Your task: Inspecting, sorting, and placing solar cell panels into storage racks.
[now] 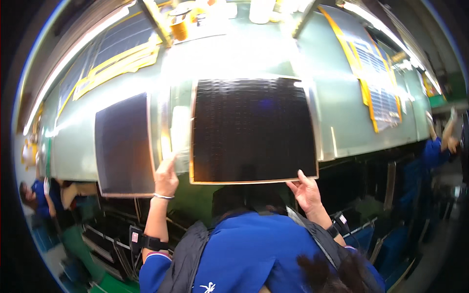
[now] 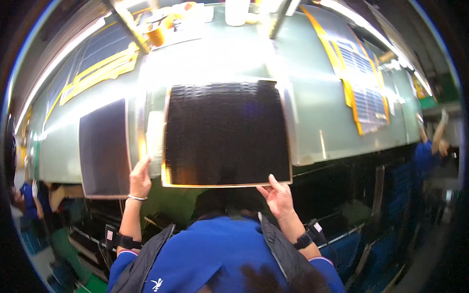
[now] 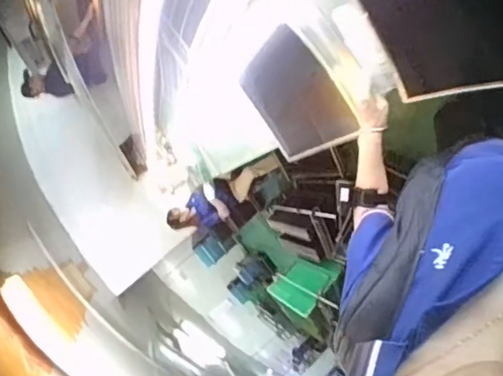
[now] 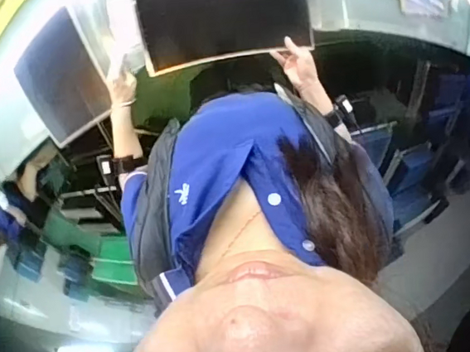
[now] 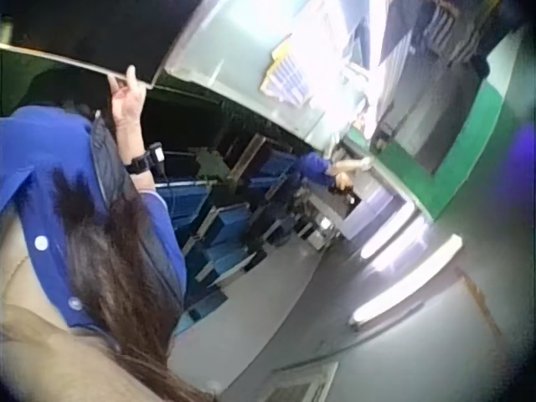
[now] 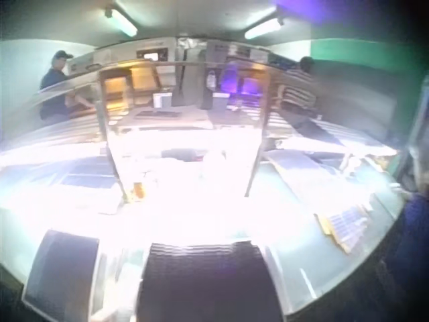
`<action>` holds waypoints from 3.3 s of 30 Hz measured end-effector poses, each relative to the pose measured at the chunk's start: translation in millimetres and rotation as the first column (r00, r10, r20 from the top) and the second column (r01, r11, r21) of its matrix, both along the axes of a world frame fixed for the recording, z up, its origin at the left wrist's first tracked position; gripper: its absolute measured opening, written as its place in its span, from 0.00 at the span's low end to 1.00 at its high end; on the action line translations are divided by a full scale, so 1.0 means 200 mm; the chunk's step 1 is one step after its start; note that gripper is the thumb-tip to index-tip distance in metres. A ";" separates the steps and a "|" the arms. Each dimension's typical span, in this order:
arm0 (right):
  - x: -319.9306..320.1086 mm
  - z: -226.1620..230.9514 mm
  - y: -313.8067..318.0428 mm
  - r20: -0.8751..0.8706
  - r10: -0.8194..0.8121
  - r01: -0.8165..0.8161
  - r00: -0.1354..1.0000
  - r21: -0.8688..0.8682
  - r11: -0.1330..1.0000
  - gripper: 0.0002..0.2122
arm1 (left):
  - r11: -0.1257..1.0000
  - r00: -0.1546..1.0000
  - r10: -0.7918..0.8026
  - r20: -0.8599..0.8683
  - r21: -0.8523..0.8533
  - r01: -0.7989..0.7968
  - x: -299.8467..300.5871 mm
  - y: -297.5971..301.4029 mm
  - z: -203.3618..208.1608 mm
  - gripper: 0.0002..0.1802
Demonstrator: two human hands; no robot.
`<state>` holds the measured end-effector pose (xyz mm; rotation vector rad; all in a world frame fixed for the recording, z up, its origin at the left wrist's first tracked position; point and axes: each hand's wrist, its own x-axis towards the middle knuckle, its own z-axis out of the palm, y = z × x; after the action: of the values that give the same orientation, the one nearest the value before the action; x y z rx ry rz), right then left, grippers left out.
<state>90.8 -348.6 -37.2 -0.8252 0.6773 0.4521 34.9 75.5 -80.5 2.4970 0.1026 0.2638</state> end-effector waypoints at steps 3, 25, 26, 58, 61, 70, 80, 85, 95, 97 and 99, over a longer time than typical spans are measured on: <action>0.00 0.00 -0.01 0.074 0.010 -0.011 0.997 0.012 1.000 0.04 | 0.989 0.997 0.079 -0.011 -0.126 -0.079 0.08 0.05 -0.02 0.21; 0.36 0.63 0.11 0.612 -0.074 0.383 0.787 -0.391 0.837 0.03 | 0.940 0.930 0.303 -0.210 0.227 -0.255 -0.41 0.21 0.13 0.39; 0.40 0.75 0.08 0.641 0.059 0.477 0.765 -0.626 0.616 0.06 | 0.898 0.952 0.257 -0.166 0.405 -0.172 -0.52 0.26 0.05 0.41; 0.51 -0.24 2.24 0.011 0.364 0.119 -0.931 -0.935 0.333 0.25 | 0.620 0.557 0.785 0.271 -0.361 -0.697 -0.57 0.29 0.05 0.01; 0.53 -0.24 2.24 0.031 0.411 0.103 -0.911 -0.949 0.299 0.14 | 0.681 0.563 0.479 0.674 0.119 -0.723 -0.46 0.26 0.32 0.04; 0.58 0.88 2.67 0.538 0.588 -0.042 -0.604 -0.759 0.650 0.09 | 0.726 0.807 0.591 0.014 0.428 -0.539 -0.04 0.36 -0.10 0.26; 0.42 0.77 1.68 0.448 0.660 0.275 -0.604 -0.660 0.699 0.17 | 0.773 0.756 0.634 -0.163 0.134 -0.620 0.11 0.53 0.06 0.25; 0.09 0.11 1.01 0.398 0.838 0.311 -0.374 -0.797 0.517 0.16 | -0.485 0.840 0.262 -0.474 -0.818 -0.310 -0.25 0.14 0.27 0.43; -0.11 -0.22 0.14 0.229 0.602 0.118 0.765 -0.969 0.219 0.25 | 0.198 0.700 -0.165 -0.695 -0.719 -0.667 -0.26 0.01 0.18 0.12; -0.05 -0.27 -0.07 -0.071 0.243 -0.235 0.967 -0.610 0.757 0.24 | 0.321 0.655 -0.269 -0.707 -0.707 -0.631 -0.22 0.05 0.23 0.12; 0.05 -0.11 -0.08 -0.238 0.432 -0.471 0.870 -0.145 0.870 0.22 | 0.439 0.654 -0.287 -0.700 -0.703 -0.560 -0.16 0.06 0.25 0.14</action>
<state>101.3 -364.3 -60.0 -1.1480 0.7189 0.9161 2.1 86.7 -30.5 1.2919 0.6529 -0.6714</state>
